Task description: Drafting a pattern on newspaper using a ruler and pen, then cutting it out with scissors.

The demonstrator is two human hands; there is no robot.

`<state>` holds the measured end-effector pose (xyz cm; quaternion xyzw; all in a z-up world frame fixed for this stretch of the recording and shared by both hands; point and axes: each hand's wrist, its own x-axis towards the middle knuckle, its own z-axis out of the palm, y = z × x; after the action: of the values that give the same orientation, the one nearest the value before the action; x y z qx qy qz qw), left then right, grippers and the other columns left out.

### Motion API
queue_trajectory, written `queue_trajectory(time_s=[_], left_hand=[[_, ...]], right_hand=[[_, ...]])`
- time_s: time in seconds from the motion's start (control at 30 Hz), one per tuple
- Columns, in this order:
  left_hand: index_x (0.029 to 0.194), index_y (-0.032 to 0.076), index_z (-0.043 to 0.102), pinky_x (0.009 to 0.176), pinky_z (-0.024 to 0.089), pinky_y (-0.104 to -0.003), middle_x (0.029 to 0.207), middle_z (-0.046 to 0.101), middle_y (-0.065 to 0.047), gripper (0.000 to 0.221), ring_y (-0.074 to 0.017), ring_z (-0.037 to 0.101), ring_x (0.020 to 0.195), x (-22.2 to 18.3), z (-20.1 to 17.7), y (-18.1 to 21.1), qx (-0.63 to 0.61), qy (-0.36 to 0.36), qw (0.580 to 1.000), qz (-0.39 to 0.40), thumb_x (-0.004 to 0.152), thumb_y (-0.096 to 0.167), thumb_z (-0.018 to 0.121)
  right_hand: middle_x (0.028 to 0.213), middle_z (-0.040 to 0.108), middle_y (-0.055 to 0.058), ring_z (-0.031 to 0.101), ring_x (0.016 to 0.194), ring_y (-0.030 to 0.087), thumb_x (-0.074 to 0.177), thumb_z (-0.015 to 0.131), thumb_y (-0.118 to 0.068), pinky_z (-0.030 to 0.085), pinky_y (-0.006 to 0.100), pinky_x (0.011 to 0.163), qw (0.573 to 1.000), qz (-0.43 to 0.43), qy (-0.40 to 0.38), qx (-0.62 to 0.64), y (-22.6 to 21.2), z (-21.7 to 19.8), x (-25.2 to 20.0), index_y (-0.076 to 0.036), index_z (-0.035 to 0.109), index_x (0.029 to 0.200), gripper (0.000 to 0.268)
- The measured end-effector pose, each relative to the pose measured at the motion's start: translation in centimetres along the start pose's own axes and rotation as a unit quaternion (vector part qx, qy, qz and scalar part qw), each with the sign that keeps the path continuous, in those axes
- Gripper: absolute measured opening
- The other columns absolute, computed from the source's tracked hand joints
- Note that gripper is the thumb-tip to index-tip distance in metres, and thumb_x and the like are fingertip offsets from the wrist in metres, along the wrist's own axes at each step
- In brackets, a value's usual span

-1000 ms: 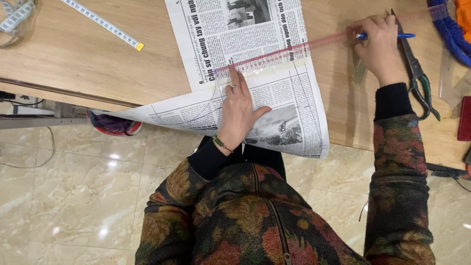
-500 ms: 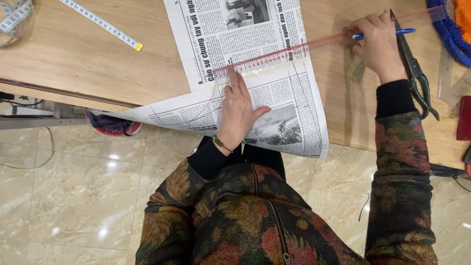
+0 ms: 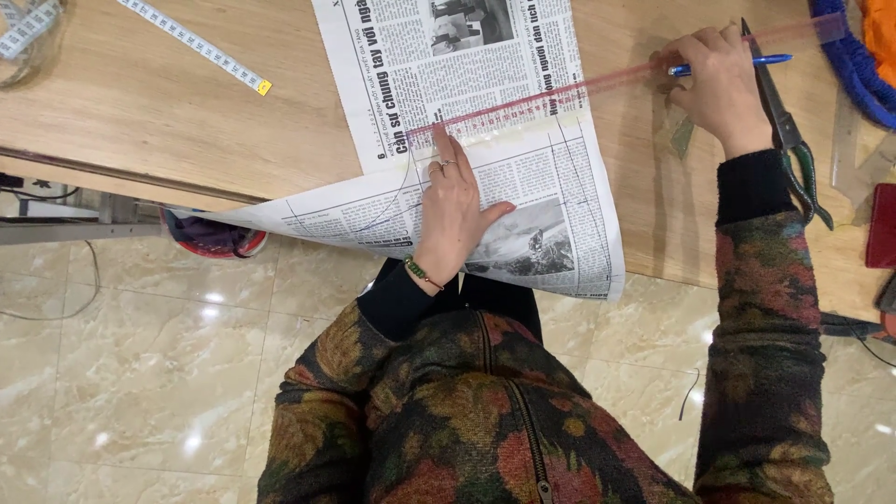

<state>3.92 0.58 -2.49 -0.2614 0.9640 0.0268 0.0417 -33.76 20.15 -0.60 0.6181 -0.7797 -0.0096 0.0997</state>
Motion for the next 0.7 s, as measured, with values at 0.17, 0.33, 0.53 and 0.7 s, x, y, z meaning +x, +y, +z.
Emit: queue_trajectory(time_s=[0.17,0.33,0.53,0.7], left_hand=[[0.156,-0.012,0.025,0.064,0.06,-0.023,0.162,0.02,-0.032,0.133,-0.0236,0.062,0.104,0.1,-0.3,0.0,-0.004,0.004,1.0,-0.006,0.083,0.097,0.05],[0.159,-0.003,0.026,0.066,0.061,-0.026,0.162,0.018,-0.034,0.126,-0.0284,0.065,0.107,0.0,-0.3,0.0,-0.025,0.01,1.0,-0.003,0.083,0.094,0.055],[0.162,0.008,0.026,0.056,0.06,-0.025,0.16,0.023,-0.034,0.116,-0.0285,0.067,0.096,-0.1,-1.1,-0.1,-0.011,0.002,1.0,0.005,0.086,0.093,0.048],[0.161,0.008,0.029,0.053,0.058,-0.025,0.16,0.024,-0.034,0.116,-0.0251,0.066,0.09,-0.1,-0.9,0.0,0.004,0.016,1.0,0.005,0.085,0.093,0.051]], right_hand=[[0.131,0.046,0.026,0.05,0.117,0.045,0.083,0.079,0.014,0.048,0.05,0.097,0.994,0.05,0.025,0.098,-3.0,-3.3,1.0,0.004,0.07,0.13,0.049],[0.128,0.043,0.022,0.042,0.128,0.04,0.119,0.059,0.001,0.036,0.054,0.105,0.945,0.144,0.181,0.23,-9.1,-6.5,3.5,0.007,0.067,0.115,0.01],[0.077,0.068,0.01,0.07,0.063,0.013,0.085,0.028,-0.085,0.059,0.022,0.054,0.731,0.327,0.159,0.577,-13.1,-6.6,5.6,-0.003,0.066,0.108,0.093],[0.094,0.072,0.009,0.077,0.084,0.021,0.096,0.076,-0.006,0.069,0.033,0.088,0.541,0.317,0.108,0.772,-12.3,0.1,6.3,-0.01,0.063,0.104,0.016]])
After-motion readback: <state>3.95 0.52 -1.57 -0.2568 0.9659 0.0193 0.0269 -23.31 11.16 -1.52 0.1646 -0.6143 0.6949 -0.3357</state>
